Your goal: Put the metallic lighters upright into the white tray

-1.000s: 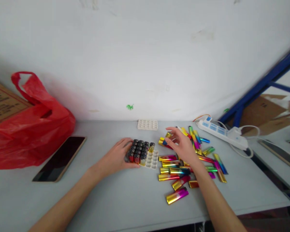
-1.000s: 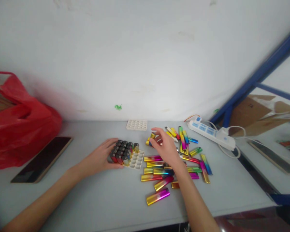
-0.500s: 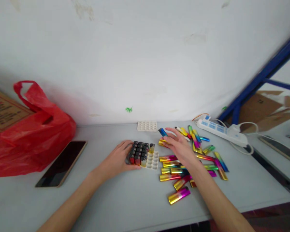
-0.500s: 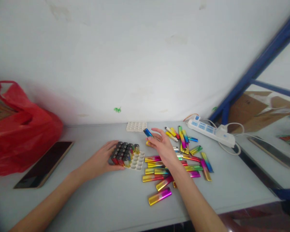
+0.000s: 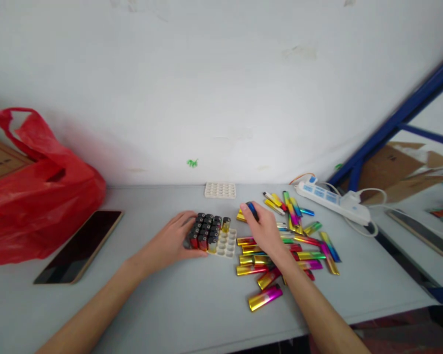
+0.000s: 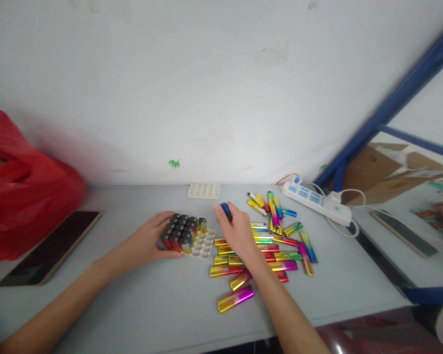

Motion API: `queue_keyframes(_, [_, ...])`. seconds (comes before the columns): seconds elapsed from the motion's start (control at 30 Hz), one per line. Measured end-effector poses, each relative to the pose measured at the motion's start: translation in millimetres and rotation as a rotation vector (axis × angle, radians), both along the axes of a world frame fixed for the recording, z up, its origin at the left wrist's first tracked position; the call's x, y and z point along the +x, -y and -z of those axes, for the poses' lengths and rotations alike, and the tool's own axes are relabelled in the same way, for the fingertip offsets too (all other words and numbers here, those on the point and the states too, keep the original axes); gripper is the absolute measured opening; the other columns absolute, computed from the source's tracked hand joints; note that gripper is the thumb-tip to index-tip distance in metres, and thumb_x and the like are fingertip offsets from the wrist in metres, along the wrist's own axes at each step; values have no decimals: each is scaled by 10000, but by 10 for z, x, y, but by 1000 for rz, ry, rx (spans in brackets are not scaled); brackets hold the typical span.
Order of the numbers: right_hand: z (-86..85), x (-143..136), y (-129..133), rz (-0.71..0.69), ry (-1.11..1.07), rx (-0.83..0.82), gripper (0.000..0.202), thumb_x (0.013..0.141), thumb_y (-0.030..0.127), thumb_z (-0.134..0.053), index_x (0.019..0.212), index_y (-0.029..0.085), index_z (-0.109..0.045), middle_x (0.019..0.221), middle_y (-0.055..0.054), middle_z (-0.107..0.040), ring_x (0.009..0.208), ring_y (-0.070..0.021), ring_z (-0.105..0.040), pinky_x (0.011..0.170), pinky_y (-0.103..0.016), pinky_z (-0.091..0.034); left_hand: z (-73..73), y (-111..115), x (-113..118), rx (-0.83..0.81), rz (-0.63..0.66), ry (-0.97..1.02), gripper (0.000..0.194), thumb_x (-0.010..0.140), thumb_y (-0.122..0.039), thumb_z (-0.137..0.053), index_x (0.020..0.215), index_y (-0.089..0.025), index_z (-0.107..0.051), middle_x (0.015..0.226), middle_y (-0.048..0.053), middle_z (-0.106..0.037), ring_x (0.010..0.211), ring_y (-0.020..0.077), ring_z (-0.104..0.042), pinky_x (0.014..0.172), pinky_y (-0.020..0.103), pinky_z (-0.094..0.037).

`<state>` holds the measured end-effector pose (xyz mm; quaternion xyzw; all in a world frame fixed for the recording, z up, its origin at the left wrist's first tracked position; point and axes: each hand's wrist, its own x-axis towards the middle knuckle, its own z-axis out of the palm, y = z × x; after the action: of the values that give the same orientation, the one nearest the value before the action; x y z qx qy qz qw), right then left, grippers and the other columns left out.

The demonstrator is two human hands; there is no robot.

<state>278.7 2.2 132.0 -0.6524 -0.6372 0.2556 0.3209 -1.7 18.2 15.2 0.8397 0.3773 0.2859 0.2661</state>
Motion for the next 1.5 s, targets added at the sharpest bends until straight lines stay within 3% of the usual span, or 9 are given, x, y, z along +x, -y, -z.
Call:
queue_keyframes(0.13, [-6,-24,5,-39,116,-26,604,1027,674,-525,624,233,-431,589,41,-374,611,-136,-340,610,-315,-262,-4,-9,-2,-1,2,15,827,795,-774,-879,1354,-188,-710,1454,198,-702,1378,421,-666,1213,573,-561])
queue_keyframes(0.23, [18,-57,12,-33,125,-22,538,988,598,-526,601,242,-414,573,40,-351,602,-137,-340,602,-316,-247,-20,-4,10,-7,0,38,833,775,-784,-886,1349,-203,-722,1433,191,-714,1358,420,-678,1202,583,-567])
queue_keyframes(0.4, [44,-98,36,-34,144,-8,439,959,534,-513,633,247,-451,572,35,-423,594,-145,-363,607,-322,-247,-36,9,30,-13,1,35,857,777,-786,-886,1353,-176,-717,1456,205,-699,1378,424,-661,1223,579,-544])
queue_keyframes(0.6, [5,-108,55,-63,136,-38,569,1011,660,-525,634,243,-442,569,43,-406,592,-141,-370,609,-317,-258,-67,10,34,-27,5,31,845,753,-749,-926,1341,-177,-723,1441,203,-706,1365,414,-669,1221,566,-544])
queue_keyframes(0.87, [0,-65,43,-48,195,39,395,974,476,-500,650,258,-442,563,38,-422,574,-148,-374,603,-319,-252,-26,22,18,-9,0,26,824,814,-773,-864,1373,-192,-695,1477,179,-688,1392,424,-652,1234,579,-540])
queue_keyframes(1.0, [-1,-56,19,-49,180,4,433,1041,557,-487,720,267,-469,592,30,-485,582,-171,-456,611,-317,-295,-26,8,4,3,-4,26,794,828,-764,-853,1364,-197,-702,1447,178,-705,1368,427,-671,1204,588,-566])
queue_keyframes(1.13, [-58,-34,45,-141,163,-40,357,1129,555,-455,951,262,-552,746,11,-635,695,-207,-604,685,-314,-401,-30,3,9,-13,3,23,814,795,-765,-878,1362,-207,-707,1452,187,-702,1380,422,-664,1224,596,-549])
queue_keyframes(1.3, [-174,36,56,-381,256,66,411,1156,549,-489,904,244,-605,961,-63,-665,913,-232,-636,852,-348,-475,-57,27,23,-24,-1,12,790,816,-747,-878,1365,-209,-692,1461,170,-696,1388,420,-658,1235,585,-542])
queue_keyframes(1.5, [-250,87,58,-431,287,-45,546,1139,664,-479,811,248,-611,748,-21,-647,707,-208,-598,711,-325,-423,-79,35,36,-10,9,1,811,819,-752,-877,1349,-166,-691,1463,200,-689,1393,423,-651,1238,590,-536])
